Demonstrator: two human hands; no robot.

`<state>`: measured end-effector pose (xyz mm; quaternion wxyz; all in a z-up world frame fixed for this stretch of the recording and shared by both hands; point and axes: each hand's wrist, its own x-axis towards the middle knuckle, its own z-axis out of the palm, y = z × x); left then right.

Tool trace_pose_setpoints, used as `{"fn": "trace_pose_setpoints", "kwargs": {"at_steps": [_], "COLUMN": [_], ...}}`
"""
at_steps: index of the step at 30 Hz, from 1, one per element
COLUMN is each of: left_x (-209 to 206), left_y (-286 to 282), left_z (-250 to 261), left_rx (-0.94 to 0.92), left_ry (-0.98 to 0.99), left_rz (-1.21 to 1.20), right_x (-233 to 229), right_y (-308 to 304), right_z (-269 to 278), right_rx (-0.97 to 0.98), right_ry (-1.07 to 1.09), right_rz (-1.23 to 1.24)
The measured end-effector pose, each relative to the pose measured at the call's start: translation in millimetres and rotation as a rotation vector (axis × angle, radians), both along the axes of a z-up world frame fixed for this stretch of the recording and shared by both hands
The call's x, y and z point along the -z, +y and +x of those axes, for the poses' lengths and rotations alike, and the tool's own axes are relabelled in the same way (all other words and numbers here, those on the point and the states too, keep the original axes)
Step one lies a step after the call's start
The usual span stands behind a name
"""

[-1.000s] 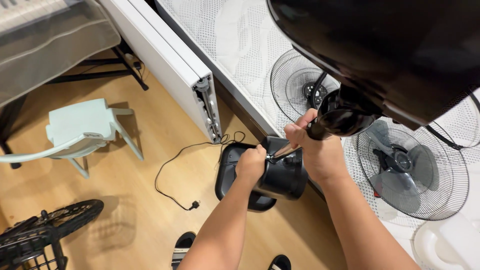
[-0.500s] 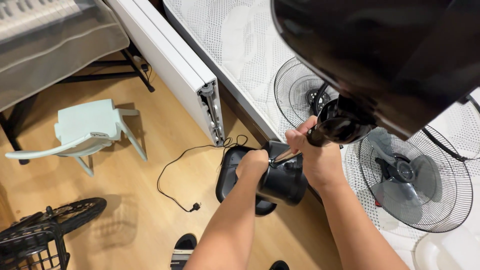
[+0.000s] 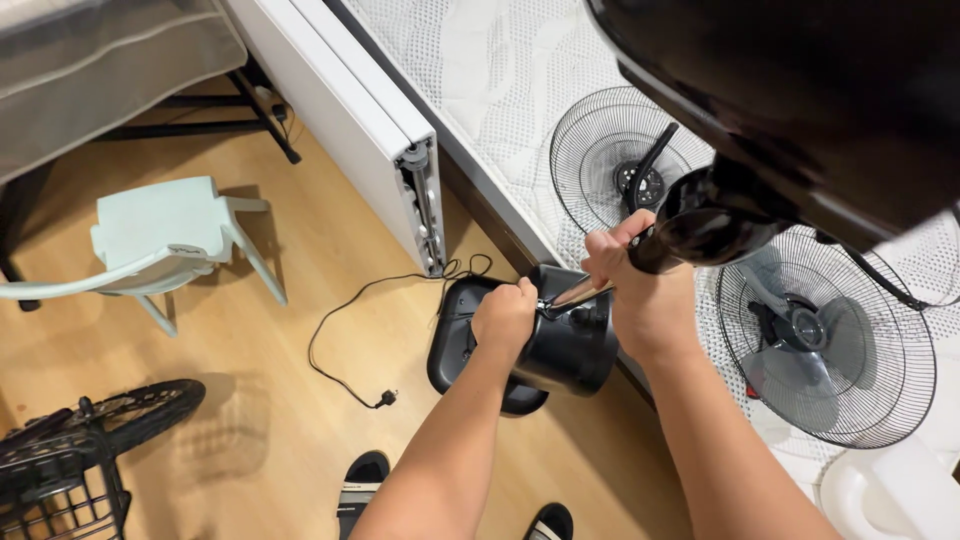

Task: The person disassembles a standing electric fan by removing the front grille, fan blade, and rear motor housing, then reassembles the components in reverse order. They use a screwdriver to loosen and tighten fasteners on the base and neck, and place removed parts on a nearby mattress.

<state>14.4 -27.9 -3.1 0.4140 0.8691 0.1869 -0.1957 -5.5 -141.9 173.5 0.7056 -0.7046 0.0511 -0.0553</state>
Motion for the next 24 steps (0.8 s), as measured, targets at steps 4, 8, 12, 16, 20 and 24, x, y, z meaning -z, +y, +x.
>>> {"fn": "trace_pose_setpoints", "kwargs": {"at_steps": [4, 8, 12, 16, 20, 24], "left_x": [-29.0, -43.3, -34.4, -13.1, -9.7, -17.4], "left_y": [5.2, -10.6, -32.5, -25.7, 14.0, 45.9], "left_z": [-34.0, -51.5, -36.2, -23.3, 0.7, 4.9], "left_rx": [0.111, 0.219, 0.039, 0.042, 0.124, 0.199], "left_ry": [-0.491, -0.766, -0.686, -0.515, -0.428, -0.479], "left_rz": [0.012, -0.155, -0.385, -0.465, -0.547, -0.712], "right_x": [-2.0, -11.2, -22.6, -22.6, -18.5, -7.0], "right_y": [31.2, 67.0, 100.2, 112.7, 119.3, 124.9], "right_z": [3.8, 3.2, 2.9, -8.5, -8.9, -9.1], "right_rx": [0.272, 0.508, 0.608, 0.634, 0.617, 0.536], "right_ry": [-0.079, -0.236, 0.052, -0.198, -0.083, -0.051], "right_rz": [-0.061, -0.432, 0.018, -0.091, -0.148, -0.129]}}
